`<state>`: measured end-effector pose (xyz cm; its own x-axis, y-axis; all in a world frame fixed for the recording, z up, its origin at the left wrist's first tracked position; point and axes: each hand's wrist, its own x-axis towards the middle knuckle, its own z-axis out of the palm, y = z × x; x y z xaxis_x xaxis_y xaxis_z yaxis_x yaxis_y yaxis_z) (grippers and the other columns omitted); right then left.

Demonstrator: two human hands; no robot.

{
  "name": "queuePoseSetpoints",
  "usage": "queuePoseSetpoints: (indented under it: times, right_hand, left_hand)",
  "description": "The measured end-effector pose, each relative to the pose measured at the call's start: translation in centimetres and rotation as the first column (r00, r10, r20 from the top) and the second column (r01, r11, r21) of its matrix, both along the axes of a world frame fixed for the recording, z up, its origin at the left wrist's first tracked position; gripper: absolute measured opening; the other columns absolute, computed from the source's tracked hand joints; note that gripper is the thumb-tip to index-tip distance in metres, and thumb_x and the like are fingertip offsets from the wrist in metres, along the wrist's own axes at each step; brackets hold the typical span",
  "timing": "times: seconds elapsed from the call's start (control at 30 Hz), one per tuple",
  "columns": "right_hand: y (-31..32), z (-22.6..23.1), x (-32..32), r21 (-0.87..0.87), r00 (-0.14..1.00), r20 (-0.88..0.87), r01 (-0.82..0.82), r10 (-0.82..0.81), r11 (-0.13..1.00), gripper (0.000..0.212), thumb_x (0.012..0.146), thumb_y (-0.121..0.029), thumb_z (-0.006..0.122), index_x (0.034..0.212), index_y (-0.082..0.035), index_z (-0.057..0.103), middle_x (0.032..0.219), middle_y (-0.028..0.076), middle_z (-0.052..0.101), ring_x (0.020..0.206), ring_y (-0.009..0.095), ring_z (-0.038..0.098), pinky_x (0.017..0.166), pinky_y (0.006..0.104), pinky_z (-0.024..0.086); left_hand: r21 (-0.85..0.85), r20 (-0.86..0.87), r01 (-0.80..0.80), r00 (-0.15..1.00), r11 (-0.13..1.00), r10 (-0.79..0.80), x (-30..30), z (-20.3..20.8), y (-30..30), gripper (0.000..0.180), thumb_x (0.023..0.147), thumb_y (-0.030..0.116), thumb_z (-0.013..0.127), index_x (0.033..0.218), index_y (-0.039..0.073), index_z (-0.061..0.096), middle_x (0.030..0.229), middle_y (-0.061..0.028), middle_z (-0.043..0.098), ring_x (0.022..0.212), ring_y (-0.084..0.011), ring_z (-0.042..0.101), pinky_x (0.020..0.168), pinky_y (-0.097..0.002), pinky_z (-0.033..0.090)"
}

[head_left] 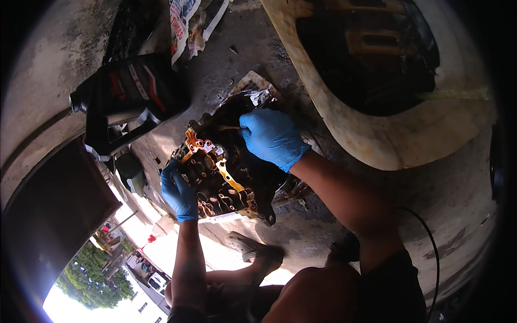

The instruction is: The person cleans a disassembled engine valve cover using a toothbrush and a liquid from a white basin. They scrub various internal surfaces and bolt holes, repeatedly dipping the brush into the basin and wiping residue onto newspaper.

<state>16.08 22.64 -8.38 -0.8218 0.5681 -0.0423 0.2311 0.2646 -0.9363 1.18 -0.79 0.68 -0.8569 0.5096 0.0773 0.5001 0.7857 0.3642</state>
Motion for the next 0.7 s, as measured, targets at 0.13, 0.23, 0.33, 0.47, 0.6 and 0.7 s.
queuePoseSetpoints:
  times: [0.13, 0.23, 0.33, 0.47, 0.6, 0.7]
  right_hand:
    - [-0.2, 0.4, -0.6, -0.221, 0.917, 0.28, -0.227, 0.284, 0.949, 0.01, 0.082, -0.018, 0.071, 0.082, -0.008, 0.068, 0.078, 0.015, 0.067, 0.078, 0.037, 0.066, 0.069, 0.0492, 0.052]
    - [-0.2, 0.2, -0.4, -0.052, 0.989, 0.134, -0.061, 0.068, 0.997, 0.01, 0.083, -0.019, 0.072, 0.084, -0.009, 0.07, 0.078, 0.017, 0.067, 0.077, 0.038, 0.066, 0.069, 0.0507, 0.052]
    - [-0.1, 0.1, 0.3, -0.062, 0.997, -0.016, -0.082, 0.081, 0.995, 0.01, 0.083, -0.019, 0.072, 0.085, -0.01, 0.071, 0.079, 0.017, 0.067, 0.077, 0.039, 0.066, 0.07, 0.0514, 0.052]
    - [0.8, 0.1, 0.1, -0.256, 0.928, 0.204, -0.257, 0.312, 0.932, 0.011, 0.083, -0.019, 0.072, 0.085, -0.008, 0.07, 0.079, 0.017, 0.068, 0.078, 0.04, 0.066, 0.07, 0.0508, 0.052]
    - [0.8, 0.1, -0.5, -0.03, 0.992, 0.105, -0.063, 0.066, 0.998, 0.009, 0.085, -0.015, 0.066, 0.085, -0.007, 0.068, 0.08, 0.018, 0.068, 0.079, 0.039, 0.067, 0.071, 0.0504, 0.053]
    - [-1.0, -0.2, 0.5, -0.133, 0.979, 0.121, -0.15, 0.166, 0.98, 0.007, 0.085, -0.012, 0.063, 0.086, -0.006, 0.067, 0.082, 0.017, 0.068, 0.08, 0.039, 0.067, 0.072, 0.0506, 0.053]
  left_hand:
    - [0.056, 0.05, -0.038, 0.998, 0.998, 0.035, 0.0, 0.0, -0.1, 0.027, 0.098, 0.005, 0.045, 0.112, 0.002, 0.069, 0.104, -0.011, 0.072, 0.095, -0.0187, 0.067, 0.087, -0.0332, 0.052]
    - [-0.001, -0.026, -0.002, 1.0, 1.0, 0.002, 0.0, 0.0, -0.1, 0.027, 0.098, 0.005, 0.046, 0.112, 0.002, 0.069, 0.104, -0.0109, 0.072, 0.094, -0.0188, 0.067, 0.087, -0.033, 0.052]
    - [0.016, 0.034, -0.036, 0.999, 0.999, 0.036, 0.0, 0.1, -0.1, 0.027, 0.099, 0.005, 0.045, 0.112, 0.001, 0.068, 0.105, -0.0114, 0.071, 0.095, -0.0195, 0.067, 0.087, -0.0328, 0.051]
    - [0.027, 0.031, -0.005, 1.0, 1.0, 0.004, 0.1, 0.1, 0.2, 0.027, 0.1, 0.006, 0.045, 0.112, 0.0, 0.068, 0.105, -0.011, 0.071, 0.095, -0.0187, 0.066, 0.087, -0.0327, 0.051]
    - [-0.001, 0.024, 0.02, 1.0, 1.0, -0.02, 0.1, 0.3, 0.4, 0.026, 0.1, 0.006, 0.046, 0.112, -0.001, 0.068, 0.104, -0.0101, 0.071, 0.094, -0.0175, 0.066, 0.087, -0.0323, 0.051]
    - [0.03, 0.038, 0.002, 0.999, 1.0, -0.004, 0.1, 0.3, 0.5, 0.026, 0.1, 0.006, 0.046, 0.112, -0.001, 0.068, 0.103, -0.0098, 0.071, 0.092, -0.0173, 0.065, 0.086, -0.0318, 0.052]
